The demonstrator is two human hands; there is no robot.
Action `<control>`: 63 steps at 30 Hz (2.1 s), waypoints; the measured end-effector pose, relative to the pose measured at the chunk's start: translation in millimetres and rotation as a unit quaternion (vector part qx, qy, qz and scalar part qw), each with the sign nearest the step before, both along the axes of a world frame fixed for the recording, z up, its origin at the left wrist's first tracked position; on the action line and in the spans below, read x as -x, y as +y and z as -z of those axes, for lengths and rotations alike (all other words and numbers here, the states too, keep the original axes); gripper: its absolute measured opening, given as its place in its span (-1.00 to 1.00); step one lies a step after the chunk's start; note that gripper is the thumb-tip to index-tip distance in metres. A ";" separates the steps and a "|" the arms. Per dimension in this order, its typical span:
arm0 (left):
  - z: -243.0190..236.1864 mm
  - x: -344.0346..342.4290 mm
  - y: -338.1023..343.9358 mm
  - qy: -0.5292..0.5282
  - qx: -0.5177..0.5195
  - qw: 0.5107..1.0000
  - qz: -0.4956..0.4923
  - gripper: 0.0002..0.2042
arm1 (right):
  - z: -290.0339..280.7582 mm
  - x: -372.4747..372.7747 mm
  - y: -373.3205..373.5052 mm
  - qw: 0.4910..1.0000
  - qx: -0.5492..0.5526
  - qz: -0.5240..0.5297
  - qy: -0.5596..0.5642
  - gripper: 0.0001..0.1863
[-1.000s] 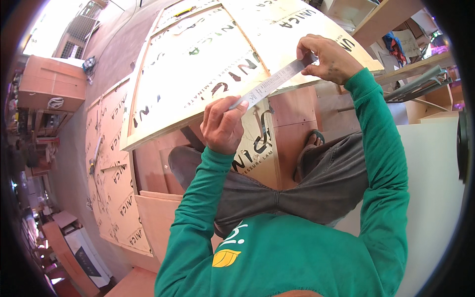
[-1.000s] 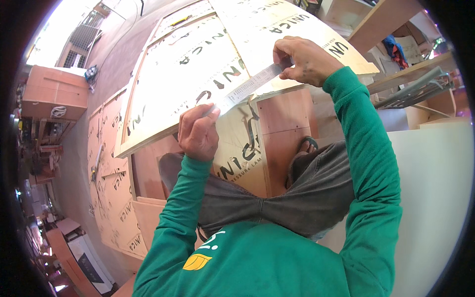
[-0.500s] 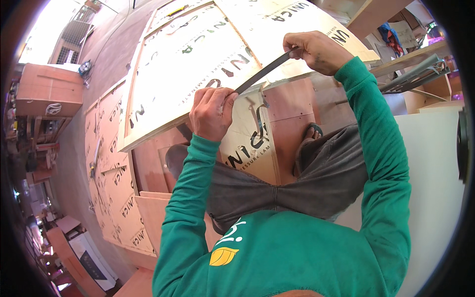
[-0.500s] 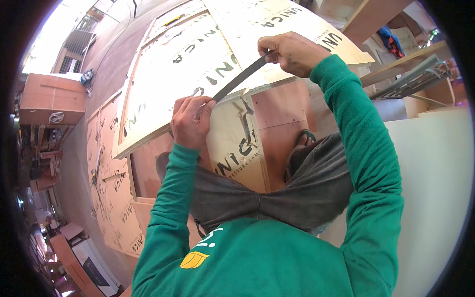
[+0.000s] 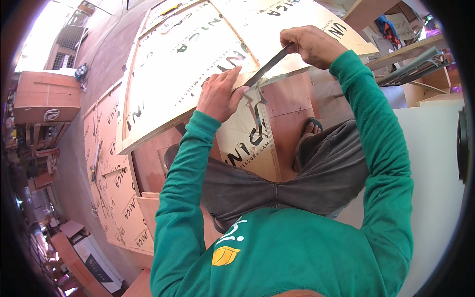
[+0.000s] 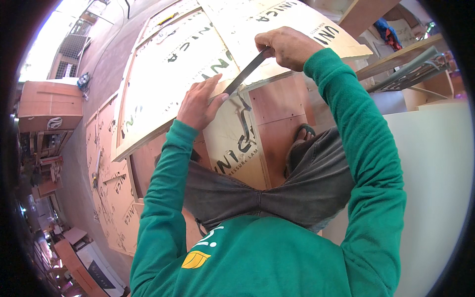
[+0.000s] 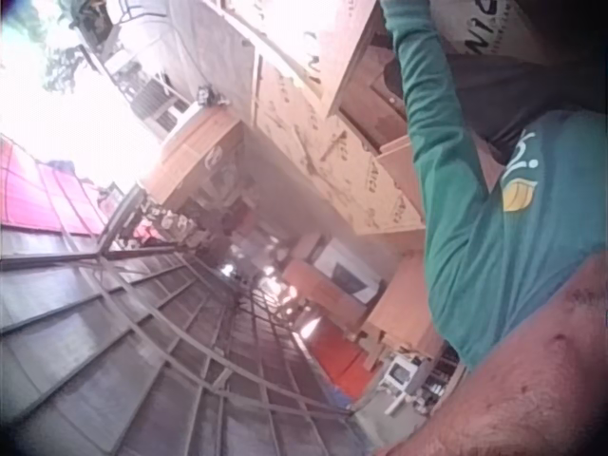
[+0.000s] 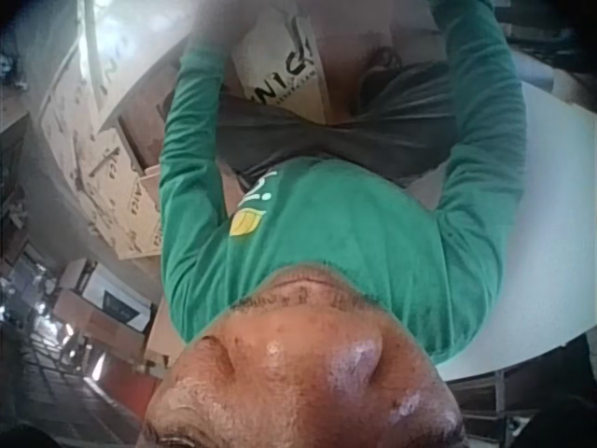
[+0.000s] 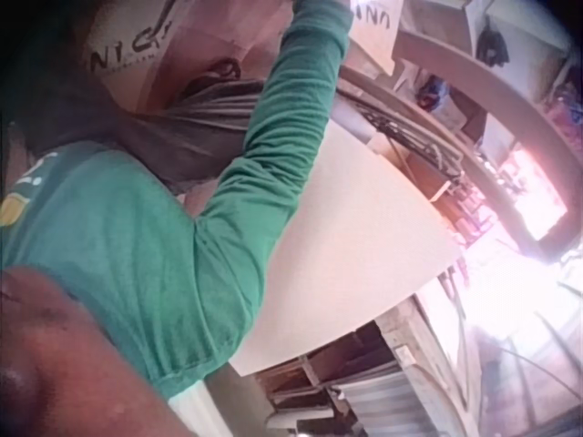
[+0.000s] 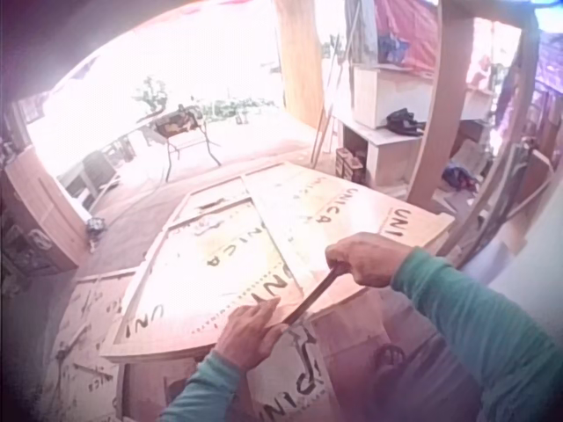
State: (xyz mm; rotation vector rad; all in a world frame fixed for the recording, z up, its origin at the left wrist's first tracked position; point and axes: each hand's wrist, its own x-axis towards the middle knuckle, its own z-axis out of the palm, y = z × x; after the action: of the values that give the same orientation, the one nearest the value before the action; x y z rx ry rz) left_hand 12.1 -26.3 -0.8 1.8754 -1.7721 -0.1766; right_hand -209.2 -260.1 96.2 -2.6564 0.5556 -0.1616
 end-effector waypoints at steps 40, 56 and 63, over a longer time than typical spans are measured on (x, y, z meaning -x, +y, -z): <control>2.4 -1.7 3.5 0.032 -0.047 0.998 0.000 -0.43 | 31.0 3.7 9.3 0.995 0.093 -0.030 0.029 -0.86; 1.9 4.1 4.3 0.030 -0.030 0.999 -0.025 -0.44 | 33.3 3.9 14.9 0.994 0.106 -0.013 0.006 -0.90; 5.7 3.7 2.6 0.033 -0.016 0.999 -0.012 -0.45 | 41.5 7.3 12.7 0.992 0.122 -0.018 0.006 -0.86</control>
State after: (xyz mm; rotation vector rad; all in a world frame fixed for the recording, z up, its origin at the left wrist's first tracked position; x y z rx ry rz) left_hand 8.3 -23.7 -6.5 1.8892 -1.7114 -0.2562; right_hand -216.5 -247.5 54.6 -2.9048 0.5195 -0.2141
